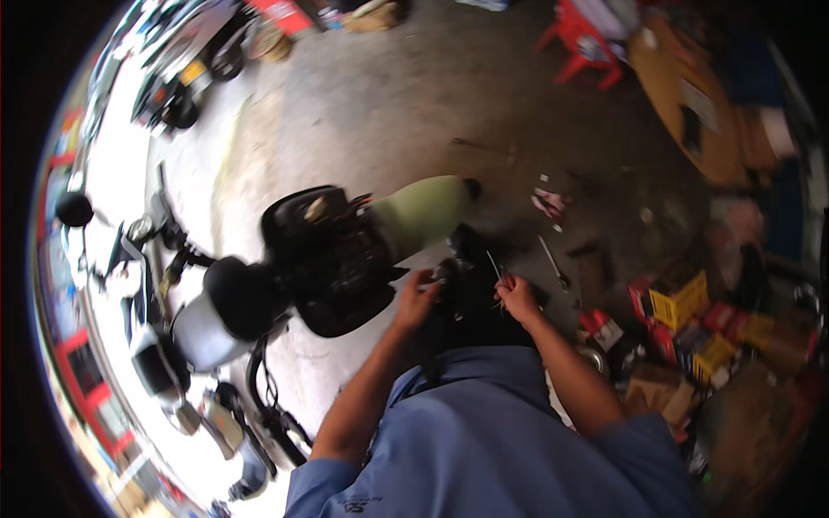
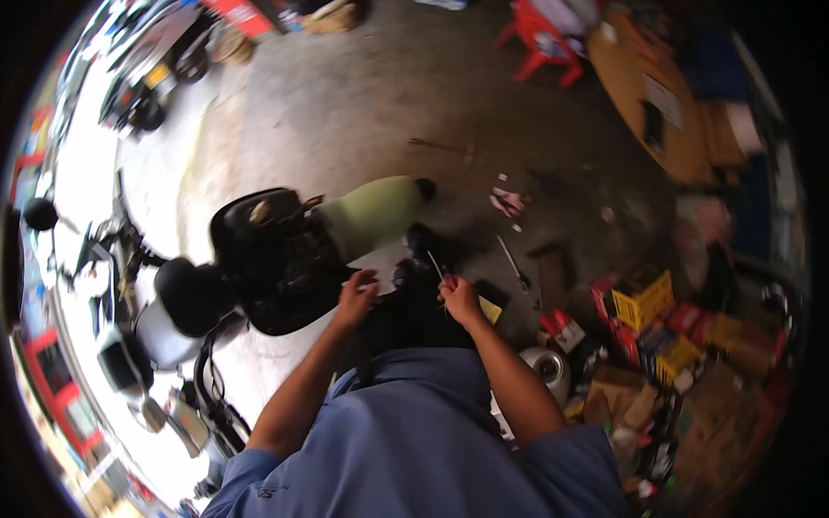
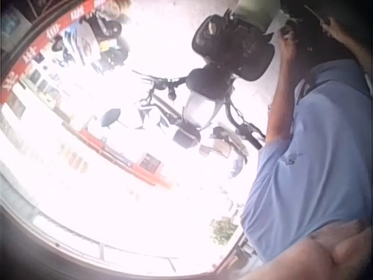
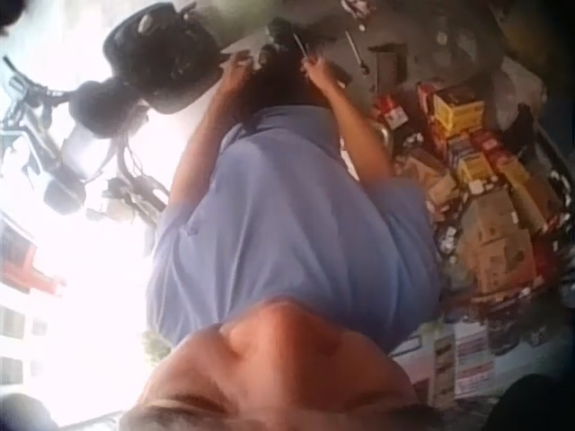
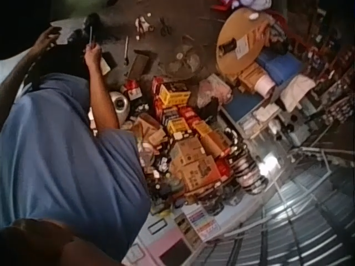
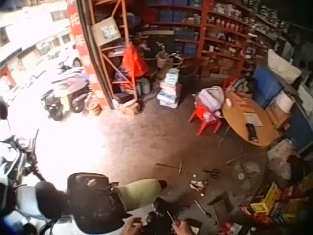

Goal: Disassembling and repairing the front electrical housing and light assembly of a scooter.

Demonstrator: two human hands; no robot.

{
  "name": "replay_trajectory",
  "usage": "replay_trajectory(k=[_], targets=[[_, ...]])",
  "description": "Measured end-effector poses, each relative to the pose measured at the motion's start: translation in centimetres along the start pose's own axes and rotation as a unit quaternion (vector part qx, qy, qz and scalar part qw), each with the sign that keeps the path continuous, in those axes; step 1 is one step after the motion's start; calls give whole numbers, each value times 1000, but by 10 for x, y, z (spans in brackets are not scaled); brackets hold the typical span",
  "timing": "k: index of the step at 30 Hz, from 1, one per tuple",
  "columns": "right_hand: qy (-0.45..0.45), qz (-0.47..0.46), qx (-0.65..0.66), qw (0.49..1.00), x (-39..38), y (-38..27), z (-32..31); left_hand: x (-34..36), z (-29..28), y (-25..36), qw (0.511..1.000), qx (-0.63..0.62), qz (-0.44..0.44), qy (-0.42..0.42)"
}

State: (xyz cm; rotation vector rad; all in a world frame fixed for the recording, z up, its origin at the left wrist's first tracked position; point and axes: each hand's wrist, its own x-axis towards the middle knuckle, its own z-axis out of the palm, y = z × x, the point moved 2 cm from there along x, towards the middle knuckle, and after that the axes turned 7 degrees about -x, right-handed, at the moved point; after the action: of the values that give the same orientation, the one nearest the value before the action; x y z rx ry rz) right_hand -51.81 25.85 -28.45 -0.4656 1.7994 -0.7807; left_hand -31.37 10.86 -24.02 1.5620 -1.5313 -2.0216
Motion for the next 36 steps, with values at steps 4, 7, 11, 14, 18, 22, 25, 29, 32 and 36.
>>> replay_trajectory(k=[4,7,11,14,18,22,25,29,32,36], targets=[[250,188,-102,944,-31,147,-59,1,-37,-56,997,61,-26,-25],[271,343,93,894,-98,224,-82,-3,-66,-93,991,106,-72,-30],[287,389,86,871,-154,260,-77,-10,-86,-121,983,133,-127,-19],[305,397,103,860,-166,268,-65,-8,-85,-120,980,135,-141,-46],[283,387,117,870,-172,284,-61,-2,-64,-103,977,147,-129,-79],[321,355,76,875,-158,315,-75,8,-37,-79,973,167,-126,-96],[319,342,25,883,-134,346,-94,15,-17,-60,972,182,-107,-107],[271,356,-33,894,-95,379,-131,23,4,-44,962,232,-95,-105],[223,307,-207,901,-47,383,-168,25,14,-42,966,219,-123,-64],[261,435,-71,859,15,373,-233,29,34,-38,897,392,-152,-138]])
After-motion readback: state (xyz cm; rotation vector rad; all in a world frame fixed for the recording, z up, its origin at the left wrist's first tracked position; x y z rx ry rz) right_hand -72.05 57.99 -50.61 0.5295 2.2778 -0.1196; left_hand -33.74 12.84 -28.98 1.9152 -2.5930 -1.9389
